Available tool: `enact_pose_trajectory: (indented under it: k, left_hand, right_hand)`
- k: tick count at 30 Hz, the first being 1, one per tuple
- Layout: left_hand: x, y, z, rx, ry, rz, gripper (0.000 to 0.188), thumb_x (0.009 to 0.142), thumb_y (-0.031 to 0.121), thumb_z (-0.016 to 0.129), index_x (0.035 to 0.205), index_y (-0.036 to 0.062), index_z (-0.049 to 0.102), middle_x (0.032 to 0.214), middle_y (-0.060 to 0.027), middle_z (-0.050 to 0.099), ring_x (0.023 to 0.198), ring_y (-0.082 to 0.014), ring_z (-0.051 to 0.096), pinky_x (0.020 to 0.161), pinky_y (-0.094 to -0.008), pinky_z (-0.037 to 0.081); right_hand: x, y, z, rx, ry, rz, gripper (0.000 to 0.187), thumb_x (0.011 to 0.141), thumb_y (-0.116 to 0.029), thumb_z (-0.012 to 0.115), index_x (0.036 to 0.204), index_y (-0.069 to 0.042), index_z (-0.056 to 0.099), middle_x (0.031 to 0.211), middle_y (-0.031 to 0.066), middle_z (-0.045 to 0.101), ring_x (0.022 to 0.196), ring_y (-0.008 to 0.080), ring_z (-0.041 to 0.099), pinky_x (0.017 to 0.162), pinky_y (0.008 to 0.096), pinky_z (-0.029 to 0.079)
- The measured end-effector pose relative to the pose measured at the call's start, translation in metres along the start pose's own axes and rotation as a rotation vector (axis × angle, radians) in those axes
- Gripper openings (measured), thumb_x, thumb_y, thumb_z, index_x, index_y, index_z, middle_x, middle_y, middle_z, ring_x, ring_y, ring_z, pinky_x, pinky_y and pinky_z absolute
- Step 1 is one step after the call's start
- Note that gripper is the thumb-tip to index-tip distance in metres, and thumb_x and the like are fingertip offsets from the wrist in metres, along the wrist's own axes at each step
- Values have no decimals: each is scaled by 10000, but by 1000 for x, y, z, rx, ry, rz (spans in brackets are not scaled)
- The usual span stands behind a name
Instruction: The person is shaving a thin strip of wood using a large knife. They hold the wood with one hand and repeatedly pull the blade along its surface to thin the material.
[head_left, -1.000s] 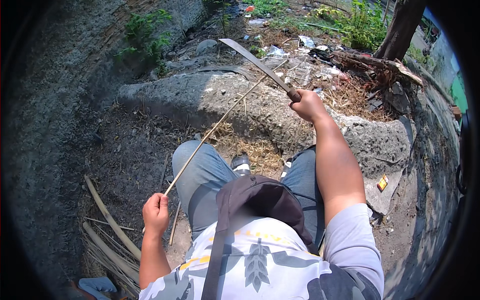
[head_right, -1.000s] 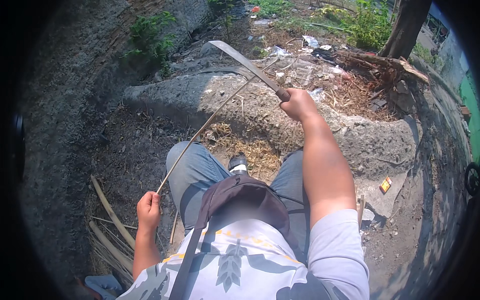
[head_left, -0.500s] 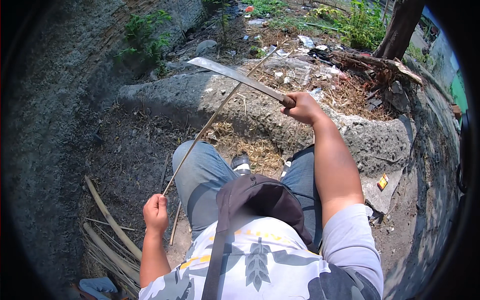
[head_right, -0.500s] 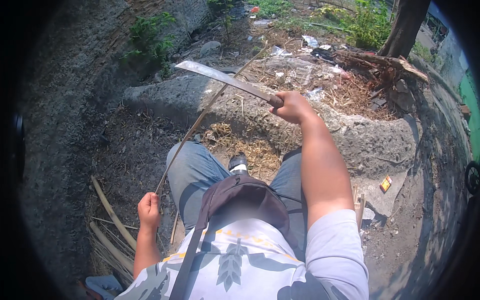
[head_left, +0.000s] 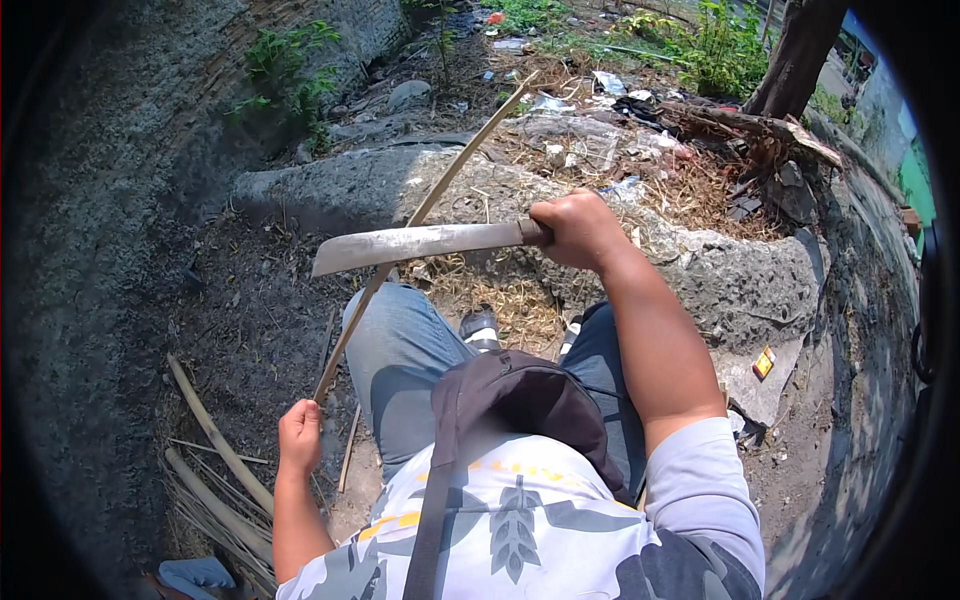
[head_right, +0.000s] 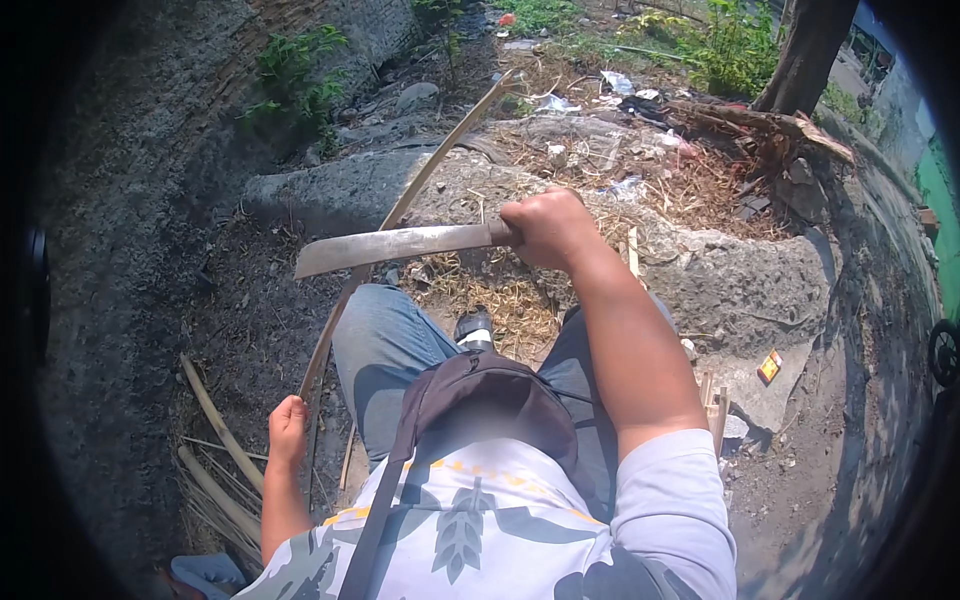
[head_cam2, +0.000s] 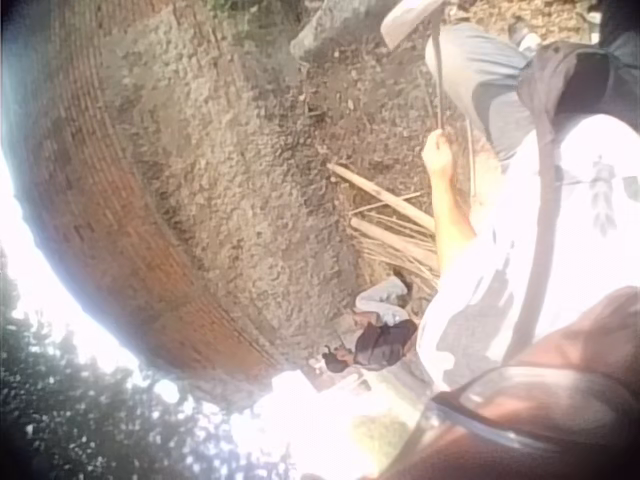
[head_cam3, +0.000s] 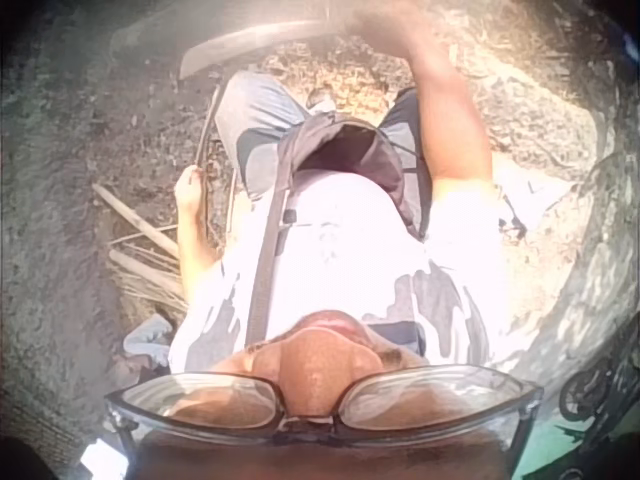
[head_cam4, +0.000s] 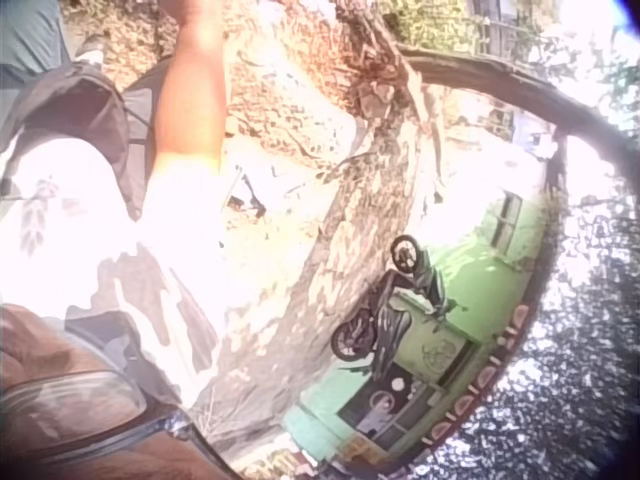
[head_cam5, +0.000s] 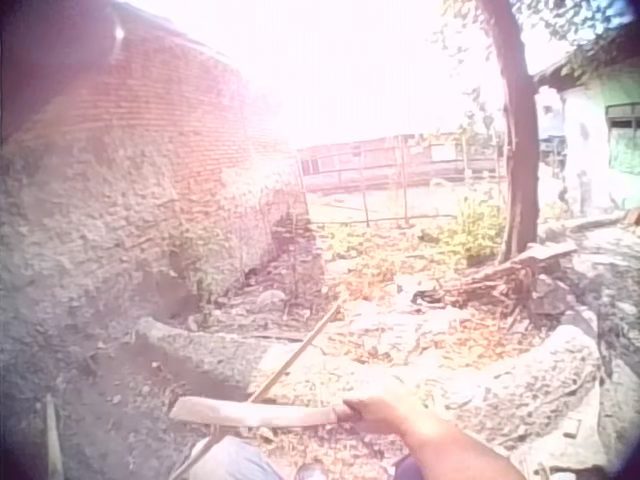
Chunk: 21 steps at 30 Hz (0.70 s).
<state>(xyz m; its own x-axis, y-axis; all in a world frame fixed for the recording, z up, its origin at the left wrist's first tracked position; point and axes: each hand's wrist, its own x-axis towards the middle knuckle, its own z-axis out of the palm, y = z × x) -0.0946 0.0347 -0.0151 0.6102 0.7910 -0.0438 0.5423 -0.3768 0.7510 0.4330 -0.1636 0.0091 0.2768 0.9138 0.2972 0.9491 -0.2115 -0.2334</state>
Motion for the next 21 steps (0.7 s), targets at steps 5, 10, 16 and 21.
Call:
enact_pose_trajectory:
  k: [5,10,16,21]
  left_hand:
    - [-25,-26,-33,119,44,50,538,1104,417,498,728,32,505,620,14,440,605,-97,403,547,-319,346]
    - [-24,-11,-23,223,-5,31,538,1103,417,494,742,19,521,609,-22,474,584,-131,443,547,-340,377]
    - [-24,-17,-3,168,-31,20,532,1102,420,497,757,18,548,610,-35,492,584,-140,458,556,-338,396]
    - [-7,-7,-6,104,-61,30,533,1094,425,518,752,19,554,611,-22,494,588,-126,459,557,-330,397]
  right_hand:
    - [-3,37,-3,215,98,476,185,806,-206,750,958,-105,720,881,168,734,840,375,705,749,455,547]
    - [-17,55,5,213,71,646,221,824,-255,758,997,-117,756,937,175,754,887,361,718,789,455,547]
    - [-8,18,7,201,-3,399,193,796,-235,747,977,-167,740,922,143,745,888,384,709,784,476,552]
    - [3,-5,-3,-43,-134,150,142,746,-190,727,880,-160,693,916,117,742,912,334,720,836,471,572]
